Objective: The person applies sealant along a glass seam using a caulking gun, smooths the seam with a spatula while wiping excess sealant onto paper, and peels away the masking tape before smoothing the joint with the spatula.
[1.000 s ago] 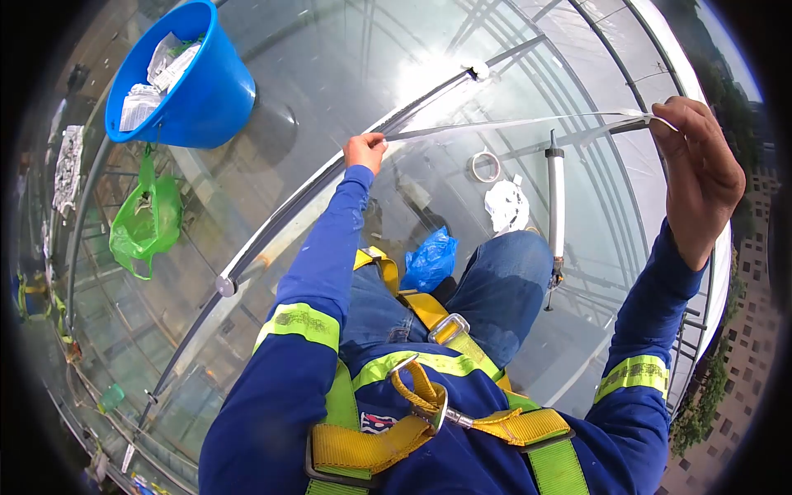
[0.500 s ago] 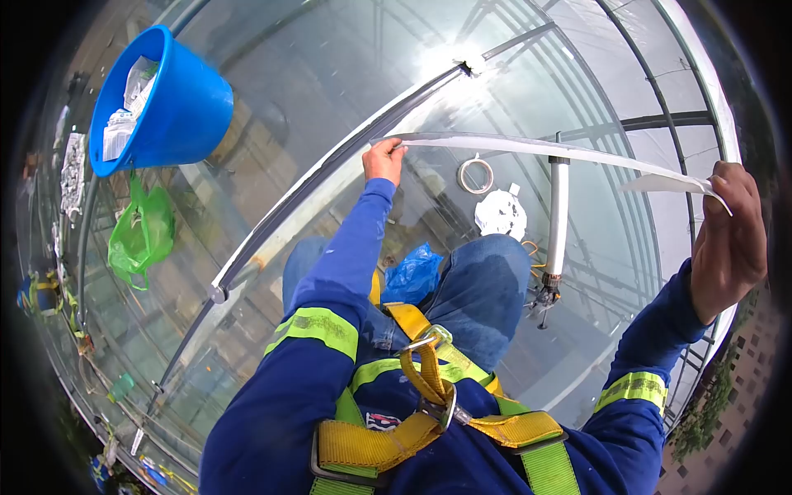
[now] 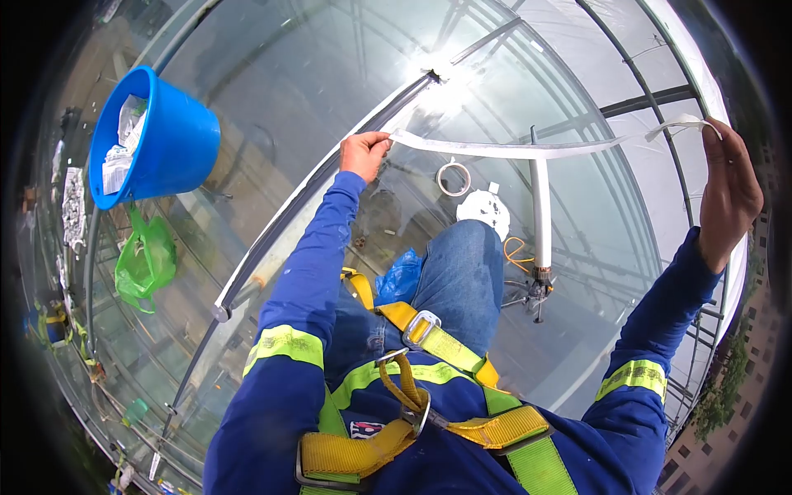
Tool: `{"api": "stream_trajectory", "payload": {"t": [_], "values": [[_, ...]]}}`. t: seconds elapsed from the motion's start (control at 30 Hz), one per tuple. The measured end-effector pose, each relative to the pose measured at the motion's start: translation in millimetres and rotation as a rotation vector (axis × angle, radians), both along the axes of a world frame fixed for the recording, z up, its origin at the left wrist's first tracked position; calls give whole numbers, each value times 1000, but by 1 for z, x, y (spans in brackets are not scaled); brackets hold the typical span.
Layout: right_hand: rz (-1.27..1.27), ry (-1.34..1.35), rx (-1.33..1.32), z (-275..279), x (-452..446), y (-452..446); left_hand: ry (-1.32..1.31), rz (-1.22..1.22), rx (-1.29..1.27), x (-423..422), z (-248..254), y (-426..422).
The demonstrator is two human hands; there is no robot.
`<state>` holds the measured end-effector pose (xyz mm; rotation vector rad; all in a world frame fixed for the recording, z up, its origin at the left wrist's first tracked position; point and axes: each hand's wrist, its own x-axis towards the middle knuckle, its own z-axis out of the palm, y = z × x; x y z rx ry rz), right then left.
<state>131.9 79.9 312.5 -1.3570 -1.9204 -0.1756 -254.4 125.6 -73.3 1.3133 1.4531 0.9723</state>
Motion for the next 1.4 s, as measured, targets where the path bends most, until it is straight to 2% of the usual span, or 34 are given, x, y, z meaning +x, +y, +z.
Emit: {"api": "stream_trajectory", "payload": {"t": [0.03, 0.13, 0.27, 0.37, 0.5, 0.6, 0.87, 0.93, 1.0, 1.13, 1.4], "values": [[-21, -8, 21, 1, 11, 5, -205, -69, -30, -3, 18, 8], [-86, 128, -48, 0, 28, 17, -288, -167, 9, -10, 94, 25], [-12, 348, -185, -12, 44, 35, -293, -264, 111, -15, 165, 40], [-44, 305, -250, -24, 41, 41, -328, -250, 140, -13, 192, 42], [-8, 288, -291, -43, 26, 46, -151, -268, 166, -20, 215, 40], [18, 254, -321, -44, 3, 51, -258, -208, 251, -29, 249, 44], [345, 332, -389, -43, -101, 73, 525, -309, 407, -29, 357, 45], [428, 350, -503, -29, -139, 73, 593, -327, 475, -26, 362, 45], [604, 276, -310, -23, -171, 78, 648, -340, 538, -24, 367, 43], [567, 250, -276, -19, -204, 95, 492, -363, 500, -27, 373, 43], [731, 284, -195, -22, -210, 146, 263, -299, 419, -51, 370, 68]]}}
